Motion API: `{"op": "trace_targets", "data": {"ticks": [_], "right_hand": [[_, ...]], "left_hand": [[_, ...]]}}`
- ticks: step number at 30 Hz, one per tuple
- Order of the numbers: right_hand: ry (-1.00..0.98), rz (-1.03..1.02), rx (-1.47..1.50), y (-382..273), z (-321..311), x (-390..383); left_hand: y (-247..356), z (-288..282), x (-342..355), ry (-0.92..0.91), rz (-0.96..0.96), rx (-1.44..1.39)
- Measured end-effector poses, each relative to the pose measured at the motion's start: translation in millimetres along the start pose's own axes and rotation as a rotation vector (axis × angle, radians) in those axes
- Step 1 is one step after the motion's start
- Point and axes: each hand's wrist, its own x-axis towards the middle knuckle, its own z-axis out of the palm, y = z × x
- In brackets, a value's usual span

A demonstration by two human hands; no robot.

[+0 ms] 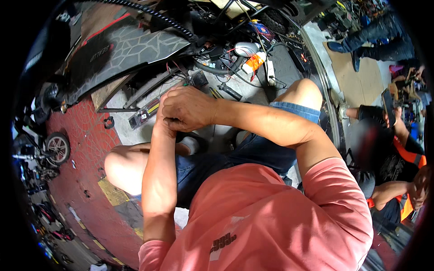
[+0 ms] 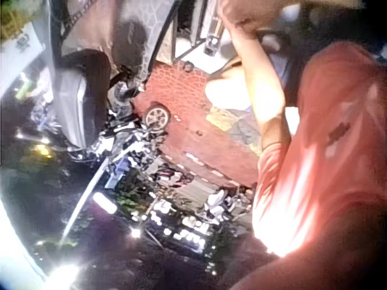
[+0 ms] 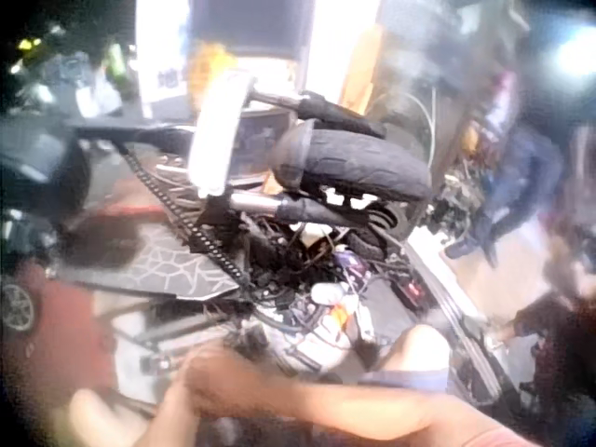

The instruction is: The person sits on the floor of a workshop and works on the electrical system of a scooter. They remove a floorboard, manipulate wires and connectors under the seat, and use a screwdriver to adjust components. The person then replaces the floorboard and secures it with screws.

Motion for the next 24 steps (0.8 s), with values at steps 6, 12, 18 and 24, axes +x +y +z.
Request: {"op": "trace_targets", "data": {"ticks": [6, 12, 18, 24], "right_hand": [[0.132, 0.098, 0.100, 5.6, -1.3, -39.9], [0.566, 0.864, 0.721, 34.4, -15.2, -44.0], [0.794, 1.139, 1.536, 115.3, -46.1, -29.0], [0.740, 1.114, 1.746, 144.4, -42.6, -17.1]], "left_hand": [[-6.1, -10.0, 10.1, -0.085, -0.173, 0.027], [-4.2, -5.8, 15.8, 0.054, -0.431, -0.087], [-5.6, 61.1, -11.7, 0.156, -0.239, 0.384], [31.3, 93.2, -34.5, 0.216, -0.022, 0.510]]}}
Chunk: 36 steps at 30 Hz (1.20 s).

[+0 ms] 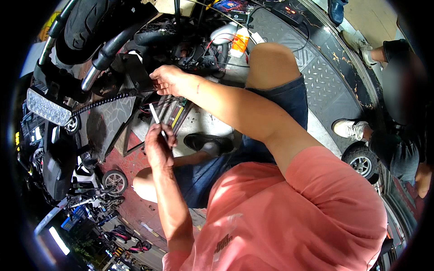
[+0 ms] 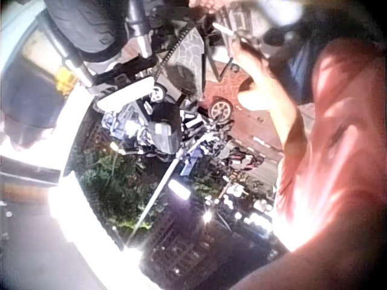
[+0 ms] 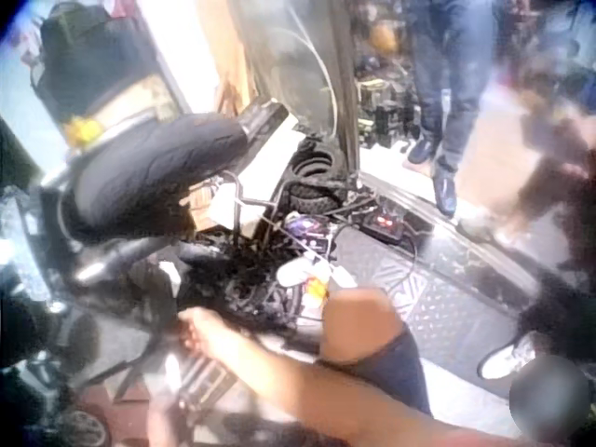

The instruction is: The person sits on the floor of a workshop and works on the electrical system of a scooter. They remove a floorboard, manipulate wires and connectors under the seat, and use a screwdriver to adjust components. The person then replaces the floorboard and secures it with screws.

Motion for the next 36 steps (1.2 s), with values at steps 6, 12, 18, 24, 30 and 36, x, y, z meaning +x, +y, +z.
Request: {"op": "trace_targets", "data": {"ticks": [6, 12, 18, 24, 30, 36], "right_hand": [[0.121, 0.028, -0.035, -0.7, 15.7, 1.1], [0.180, -0.020, -0.110, -2.3, 10.4, 13.1], [-0.003, -0.021, -0.133, -28.3, 28.8, 8.1], [0.010, -0.083, -0.345, -43.1, 38.7, -0.9], [-0.045, 0.092, -0.631, -66.0, 39.9, 5.9], [-0.085, 0.180, -0.688, -71.4, 39.2, 15.8]], "left_hand": [[62.4, -46.1, -2.5, 0.109, 0.193, 0.042], [104.0, -102.2, 40.2, 0.283, 0.292, 0.144], [136.6, -93.8, 91.5, 0.330, 0.297, 0.152], [142.8, -122.5, 138.0, 0.088, 0.192, 0.054], [133.3, -95.3, 128.9, 0.242, 0.343, 0.079], [126.1, -80.7, 121.8, 0.341, 0.472, 0.110]]}}
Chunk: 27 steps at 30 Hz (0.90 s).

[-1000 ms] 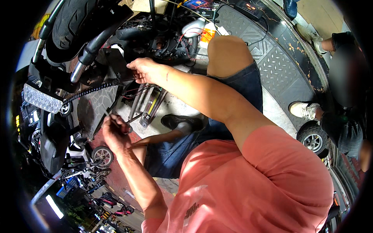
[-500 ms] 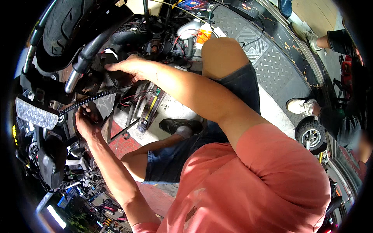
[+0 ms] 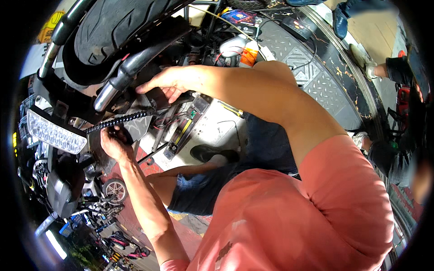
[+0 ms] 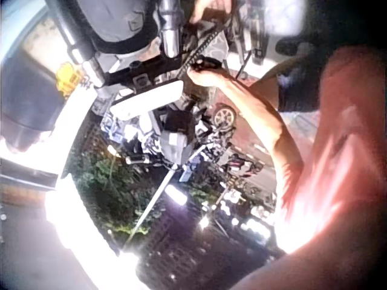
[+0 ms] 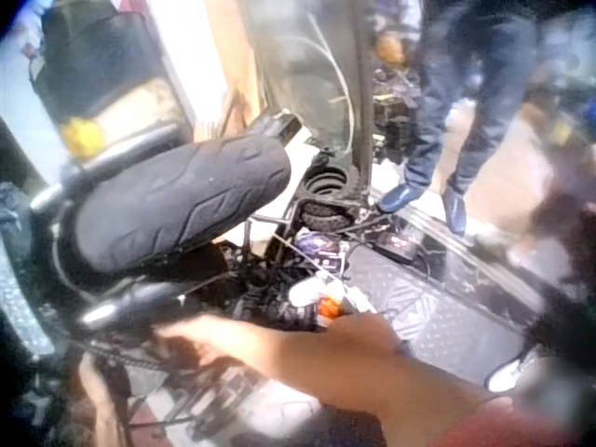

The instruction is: The person sits on the floor of a workshop and works on the electrical system of a scooter. They remove a floorboard, manipulate wires and connectors under the seat, and use a screwdriver to adjust components. The person then replaces the floorboard and secures it with screws.

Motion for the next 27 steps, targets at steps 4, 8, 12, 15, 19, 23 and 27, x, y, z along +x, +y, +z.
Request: {"op": "trace_targets", "data": {"ticks": [4, 8, 12, 15, 19, 23, 27], "right_hand": [[0.074, 0.007, -0.048, -1.0, 4.8, -6.0], [-0.053, -0.053, -0.009, 1.4, 4.9, -9.8], [0.040, -0.056, -0.023, -0.3, 7.3, -13.8], [0.113, -0.032, -0.043, -0.7, 9.3, -15.3], [0.024, -0.024, -0.074, -8.5, 7.4, -21.6], [-0.008, -0.185, 0.117, -12.5, -2.4, -6.6], [0.254, -0.326, 0.119, -27.5, -0.9, 32.9]], "left_hand": [[-0.5, 2.7, -2.5, -0.004, 0.047, 0.048], [-6.8, -6.2, 2.4, 0.015, 0.068, 0.042], [-0.5, 8.1, -6.1, 0.030, 0.079, 0.049], [-2.9, 7.0, -3.5, 0.023, 0.079, 0.038], [-2.9, 0.3, -6.7, 0.000, 0.098, 0.083], [-2.6, 4.5, -6.7, -0.019, 0.057, 0.035], [-2.9, 0.0, -5.1, -0.080, 0.102, 0.007]]}}
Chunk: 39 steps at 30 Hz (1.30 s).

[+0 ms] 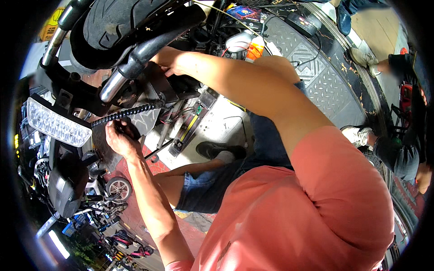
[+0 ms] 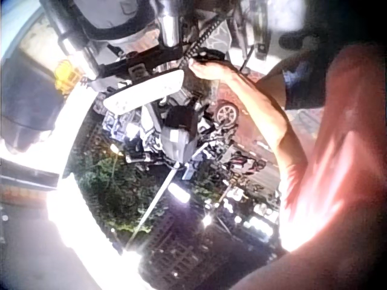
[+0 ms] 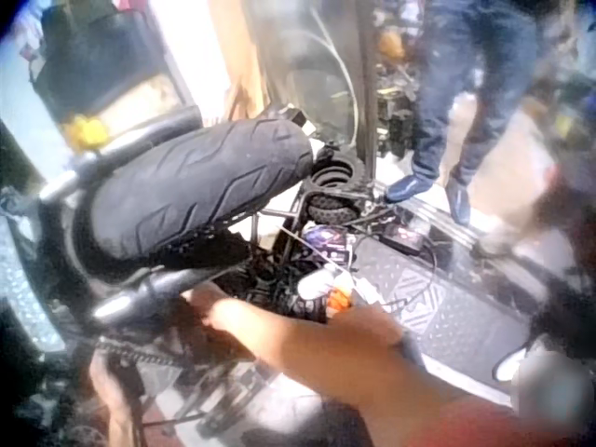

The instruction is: The person sits on the floor of a workshop and works on the electrical system of a scooter. They remove a floorboard, manipulate wires and connectors under the seat, and use a screwdriver to adjust components. The person then replaces the floorboard and secures it with screws.

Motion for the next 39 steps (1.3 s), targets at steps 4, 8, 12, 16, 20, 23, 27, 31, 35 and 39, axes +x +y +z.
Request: {"op": "trace_targets", "data": {"ticks": [4, 8, 12, 16, 20, 23, 27, 31, 35, 39], "right_hand": [[0.144, -0.138, -0.197, 5.6, 5.7, 28.7], [0.308, -0.237, -0.286, 28.1, 15.8, 28.0], [0.576, -0.136, -0.266, 32.5, 32.3, 10.9], [0.289, 0.052, -0.240, 17.5, 17.0, 14.5], [0.238, 0.068, -0.103, 15.2, 2.5, 37.3], [0.257, -0.110, -0.342, -1.2, -5.8, 14.4], [0.264, -0.308, -1.060, -53.4, -29.3, -112.0], [0.390, -0.476, -1.052, -33.2, -135.2, -263.1], [0.917, 0.184, -1.007, 84.8, -260.0, -396.1], [1.016, 0.722, -0.918, 251.0, -298.2, -485.1]], "left_hand": [[-4.4, 0.0, 1.9, -0.007, 0.000, -0.063], [-5.6, 0.6, 0.0, 0.065, 0.057, -0.009], [-7.7, -1.1, -1.5, 0.108, 0.064, -0.005], [-5.5, 0.3, -5.0, 0.162, 0.049, 0.021], [-15.3, -1.3, 10.4, 0.122, 0.055, -0.054], [-15.8, -3.1, 15.2, 0.169, 0.027, -0.041], [-20.8, -29.9, 20.0, 0.173, -0.078, 0.009], [-14.3, -13.2, 16.7, 0.160, -0.240, -0.148], [-12.8, -19.1, 26.5, 0.158, -0.266, -0.104], [-21.0, -42.0, 50.4, 0.050, -0.273, -0.091]]}}
